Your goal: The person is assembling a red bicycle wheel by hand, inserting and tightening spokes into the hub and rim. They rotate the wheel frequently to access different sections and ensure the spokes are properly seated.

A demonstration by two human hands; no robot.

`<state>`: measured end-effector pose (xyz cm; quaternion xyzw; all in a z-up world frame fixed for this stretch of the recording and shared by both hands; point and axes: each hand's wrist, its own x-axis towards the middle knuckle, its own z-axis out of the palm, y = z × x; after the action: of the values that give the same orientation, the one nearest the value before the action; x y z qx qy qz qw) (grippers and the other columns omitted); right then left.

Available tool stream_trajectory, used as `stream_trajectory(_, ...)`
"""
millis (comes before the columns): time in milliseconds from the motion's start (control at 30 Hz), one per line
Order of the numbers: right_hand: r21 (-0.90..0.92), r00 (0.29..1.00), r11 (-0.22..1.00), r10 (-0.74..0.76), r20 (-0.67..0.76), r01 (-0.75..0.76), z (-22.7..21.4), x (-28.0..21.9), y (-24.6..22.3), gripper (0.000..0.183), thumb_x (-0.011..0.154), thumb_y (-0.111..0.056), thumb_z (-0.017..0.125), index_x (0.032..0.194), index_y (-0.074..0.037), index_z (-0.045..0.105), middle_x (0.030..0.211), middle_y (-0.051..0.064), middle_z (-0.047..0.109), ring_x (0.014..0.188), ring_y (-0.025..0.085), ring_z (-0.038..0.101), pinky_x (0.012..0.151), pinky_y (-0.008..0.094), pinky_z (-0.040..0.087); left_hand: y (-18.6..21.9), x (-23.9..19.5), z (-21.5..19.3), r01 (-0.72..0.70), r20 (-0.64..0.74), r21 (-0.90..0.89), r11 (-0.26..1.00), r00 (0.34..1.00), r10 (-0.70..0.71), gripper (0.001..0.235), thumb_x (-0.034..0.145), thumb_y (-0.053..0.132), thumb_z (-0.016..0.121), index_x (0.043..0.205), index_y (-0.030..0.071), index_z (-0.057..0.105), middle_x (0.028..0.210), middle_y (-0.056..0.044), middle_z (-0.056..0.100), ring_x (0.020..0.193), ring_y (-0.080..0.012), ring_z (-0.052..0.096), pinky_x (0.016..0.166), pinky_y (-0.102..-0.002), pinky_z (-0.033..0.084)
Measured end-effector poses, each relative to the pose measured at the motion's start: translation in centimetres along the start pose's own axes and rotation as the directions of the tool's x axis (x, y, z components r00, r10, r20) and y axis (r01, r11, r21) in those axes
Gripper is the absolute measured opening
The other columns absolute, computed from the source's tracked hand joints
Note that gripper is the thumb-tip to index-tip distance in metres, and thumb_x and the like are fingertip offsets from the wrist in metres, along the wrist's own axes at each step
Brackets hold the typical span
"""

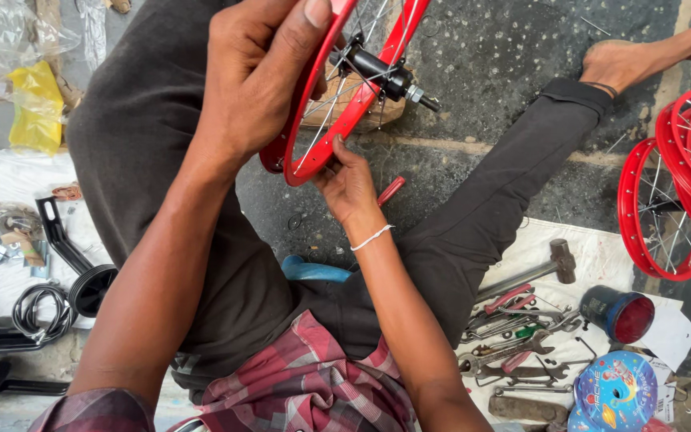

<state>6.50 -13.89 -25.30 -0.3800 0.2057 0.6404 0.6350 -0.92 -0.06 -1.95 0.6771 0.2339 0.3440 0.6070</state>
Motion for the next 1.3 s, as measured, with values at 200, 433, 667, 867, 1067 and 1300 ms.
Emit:
stream_trajectory(200, 0.030, 0.997, 1.000, 0.004, 0.074, -0.006, -1.0, 1.2, -0.3, 0.028, 0.095, -0.025, 0.071, 0.115, -0.007, 0.064, 0.107, 0.006, 0.065, 0.101, 0.023, 0.064, 0.090, 0.039, 0.056, 0.3, 0.3, 0.2, 0.000, 0.027, 0.000, 1.000, 1.000, 0.000, 0.040, 0.121, 0.035, 0.055, 0.110, -0.001, 0.068, 0.078, 0.000, 0.064, 0.067, -0.0036, 0.061, 0.059, -0.021, 0.049)
stream_trajectory(433, 0.058, 1.000, 0.998, 0.010, 0.019, -0.012, -0.8, 1.3, 0.2, 0.030, 0.093, -0.027, 0.071, 0.112, -0.005, 0.065, 0.107, 0.008, 0.067, 0.100, 0.022, 0.067, 0.091, 0.038, 0.057, 0.4, 0.4, 0.7, -0.114, 0.077, 0.066, 0.991, 0.991, 0.109, 0.037, 0.120, 0.030, 0.051, 0.118, -0.004, 0.066, 0.093, 0.002, 0.066, 0.081, -0.0004, 0.057, 0.070, -0.020, 0.047)
stream_trajectory(667, -0.003, 1.000, 1.000, -0.011, 0.019, 0.011, -0.4, 1.5, 0.2, 0.032, 0.095, -0.028, 0.072, 0.115, -0.005, 0.065, 0.108, 0.009, 0.066, 0.096, 0.023, 0.066, 0.087, 0.039, 0.055, 0.1, 0.1, 0.6, -0.086, 0.079, 0.116, 0.990, 0.994, 0.077, 0.034, 0.122, 0.029, 0.055, 0.128, -0.003, 0.067, 0.094, -0.001, 0.068, 0.083, -0.0029, 0.059, 0.073, -0.021, 0.049)
stream_trajectory(867, -0.158, 0.999, 0.986, -0.052, -0.002, 0.051, -0.5, -1.4, -1.4, 0.038, 0.092, -0.036, 0.066, 0.113, -0.005, 0.065, 0.108, 0.010, 0.069, 0.097, 0.025, 0.067, 0.082, 0.041, 0.057, 1.2, -0.6, 1.8, -0.114, 0.099, 0.104, 0.988, 0.990, 0.103, 0.040, 0.118, 0.027, 0.056, 0.145, -0.002, 0.059, 0.117, -0.006, 0.071, 0.103, -0.0061, 0.064, 0.090, -0.023, 0.054)
stream_trajectory(1067, -0.524, 0.409, 0.308, -0.908, 0.087, 0.794, 0.6, -14.9, -6.3, 0.032, 0.114, -0.033, 0.058, 0.123, -0.002, 0.063, 0.119, 0.011, 0.064, 0.110, 0.020, 0.062, 0.096, 0.033, 0.050, 8.7, -4.3, 3.0, 0.090, 0.014, 0.179, 0.980, 0.995, -0.094, 0.043, 0.109, 0.028, 0.061, 0.140, -0.003, 0.062, 0.114, -0.008, 0.074, 0.102, -0.0059, 0.065, 0.090, -0.022, 0.053)
stream_trajectory(1300, -0.601, 0.401, -0.420, -0.473, 0.785, 0.680, 7.1, -28.1, -8.3, 0.029, 0.097, -0.017, 0.076, 0.119, 0.000, 0.067, 0.120, 0.019, 0.067, 0.113, 0.035, 0.065, 0.100, 0.037, 0.051, 14.4, -12.0, 3.7, 0.491, -0.023, -0.220, 0.843, 0.862, -0.507, 0.042, 0.101, 0.020, 0.065, 0.134, -0.005, 0.067, 0.101, -0.007, 0.073, 0.077, -0.0059, 0.064, 0.066, -0.020, 0.051)
